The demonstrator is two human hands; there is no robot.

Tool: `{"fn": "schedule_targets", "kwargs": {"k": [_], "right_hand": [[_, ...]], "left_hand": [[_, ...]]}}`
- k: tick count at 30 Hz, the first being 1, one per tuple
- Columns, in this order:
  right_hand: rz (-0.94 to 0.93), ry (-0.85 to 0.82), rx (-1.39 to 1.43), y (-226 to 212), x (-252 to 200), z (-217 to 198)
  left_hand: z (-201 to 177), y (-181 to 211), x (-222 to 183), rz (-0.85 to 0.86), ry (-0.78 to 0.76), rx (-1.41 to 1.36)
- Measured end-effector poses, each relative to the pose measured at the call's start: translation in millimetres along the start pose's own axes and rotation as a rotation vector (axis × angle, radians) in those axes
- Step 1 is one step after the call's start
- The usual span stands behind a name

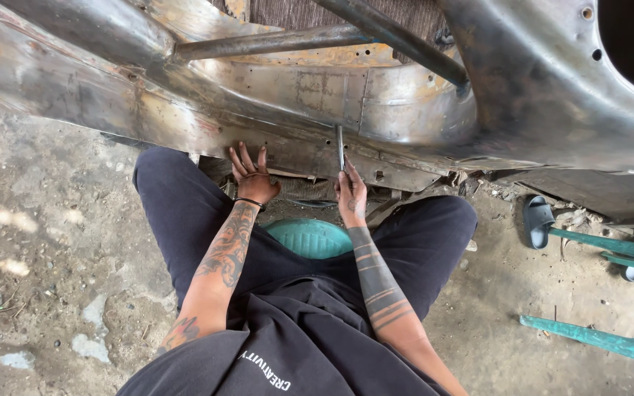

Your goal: Hammering a metal tool against a motorcycle frame to shape or clean it

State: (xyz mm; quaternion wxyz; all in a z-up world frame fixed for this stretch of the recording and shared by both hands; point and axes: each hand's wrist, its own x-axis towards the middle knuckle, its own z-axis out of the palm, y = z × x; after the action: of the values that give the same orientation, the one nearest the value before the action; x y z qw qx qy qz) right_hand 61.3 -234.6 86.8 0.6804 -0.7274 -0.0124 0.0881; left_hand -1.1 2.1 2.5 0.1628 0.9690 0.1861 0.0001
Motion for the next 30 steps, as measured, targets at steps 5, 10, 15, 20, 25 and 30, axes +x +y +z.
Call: {"fn": "schedule_targets", "kwargs": {"k": [5, 10, 15, 20, 25, 30], "right_hand": [[0.013, 0.019, 0.049, 4.1, 1.8, 1.8], [0.024, 0.019, 0.074, 8.7, 1.7, 1.2], [0.028, 0.023, 0.137, -1.8, -3.5, 4.7], [0.018, 0.007, 0.098, 3.7, -0.2, 5.4], [0.026, 0.021, 0.049, 2.6, -0.8, 3.6], [0.018, -0.004, 0.044, 4.3, -0.8, 3.8]], "left_hand": [[2.0, 2.0, 0.6, -0.013, 0.001, 0.023], [-0.2, 3.4, -1.0, -0.014, 0.017, -0.015], [2.6, 1.1, -1.9, -0.005, 0.009, -0.006], [-2.7, 2.7, 0.6, -0.021, 0.0, -0.008], [-6.6, 3.3, -1.1, -0.002, -0.016, 0.005], [-1.1, 1.5, -0.1, -0.005, -0.003, -0.01]]}}
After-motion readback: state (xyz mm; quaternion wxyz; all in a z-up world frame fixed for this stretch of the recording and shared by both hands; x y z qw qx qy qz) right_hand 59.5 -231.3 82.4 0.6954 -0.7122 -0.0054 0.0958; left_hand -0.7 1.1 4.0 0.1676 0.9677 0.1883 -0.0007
